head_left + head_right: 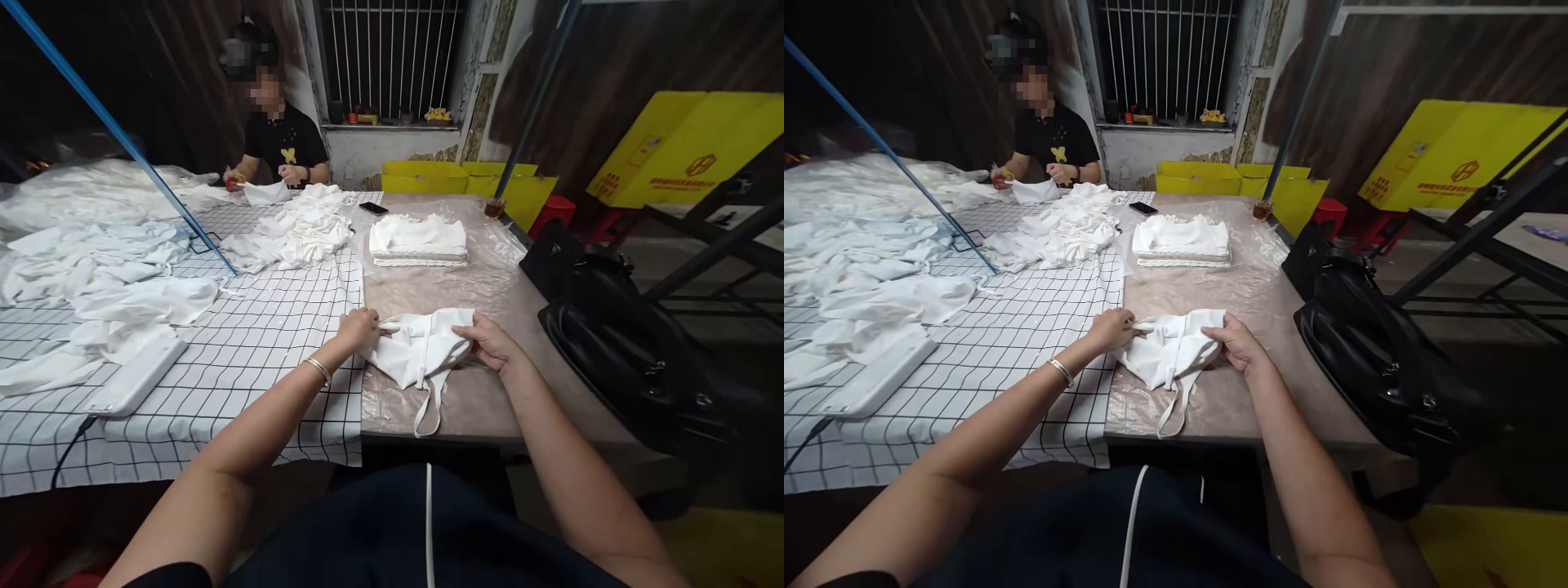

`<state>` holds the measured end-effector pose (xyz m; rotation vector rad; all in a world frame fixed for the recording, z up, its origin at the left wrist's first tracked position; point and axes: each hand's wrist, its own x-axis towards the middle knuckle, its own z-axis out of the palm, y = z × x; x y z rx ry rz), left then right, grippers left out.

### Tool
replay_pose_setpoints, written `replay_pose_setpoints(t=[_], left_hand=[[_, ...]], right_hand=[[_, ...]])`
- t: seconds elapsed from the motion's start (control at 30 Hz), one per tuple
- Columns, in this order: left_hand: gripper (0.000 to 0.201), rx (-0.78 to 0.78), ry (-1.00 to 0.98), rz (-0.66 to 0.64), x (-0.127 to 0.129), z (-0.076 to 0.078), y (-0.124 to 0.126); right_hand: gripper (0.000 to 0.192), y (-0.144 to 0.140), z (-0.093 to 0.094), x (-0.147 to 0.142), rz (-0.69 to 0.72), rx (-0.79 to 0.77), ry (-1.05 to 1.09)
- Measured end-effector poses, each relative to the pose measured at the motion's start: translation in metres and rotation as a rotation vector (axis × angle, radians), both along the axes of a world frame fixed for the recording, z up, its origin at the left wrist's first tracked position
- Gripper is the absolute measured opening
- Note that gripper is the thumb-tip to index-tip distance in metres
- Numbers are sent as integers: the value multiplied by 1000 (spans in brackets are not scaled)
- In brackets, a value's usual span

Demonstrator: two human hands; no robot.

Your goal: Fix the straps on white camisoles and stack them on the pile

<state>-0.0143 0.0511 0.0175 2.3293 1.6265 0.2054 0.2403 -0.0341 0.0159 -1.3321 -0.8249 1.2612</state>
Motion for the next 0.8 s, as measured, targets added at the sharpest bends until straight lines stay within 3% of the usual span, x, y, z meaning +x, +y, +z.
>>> replay_pose_setpoints(t=[0.1, 0.2, 0.33, 0.4, 0.5, 0.57, 0.63, 0.8], left_hand=[[19, 33, 39, -1, -8, 1, 8], [21, 88, 28, 36, -20, 14, 13], [21, 184, -35, 91, -28, 37, 1], [20, 206, -4, 57, -32, 41, -15], [14, 51, 34, -130, -45, 32, -44], [25, -134, -65, -264, -55, 22, -57], [31, -200, -201, -294, -59, 13, -59], [18, -69, -253, -142, -36, 3, -44]], right_hand=[[30, 0, 2, 14, -175, 13, -430], [15, 1, 9, 28, -380, 32, -965], [16, -3, 19, 38, -482, 52, -1244], [15, -15, 20, 44, -387, 16, -1263], [17, -44, 20, 57, 147, -112, -1039], [32, -60, 24, 63, 447, -134, -814], [40, -65, 32, 60, 490, -90, -707], [27, -31, 38, 14, 315, 43, -803]])
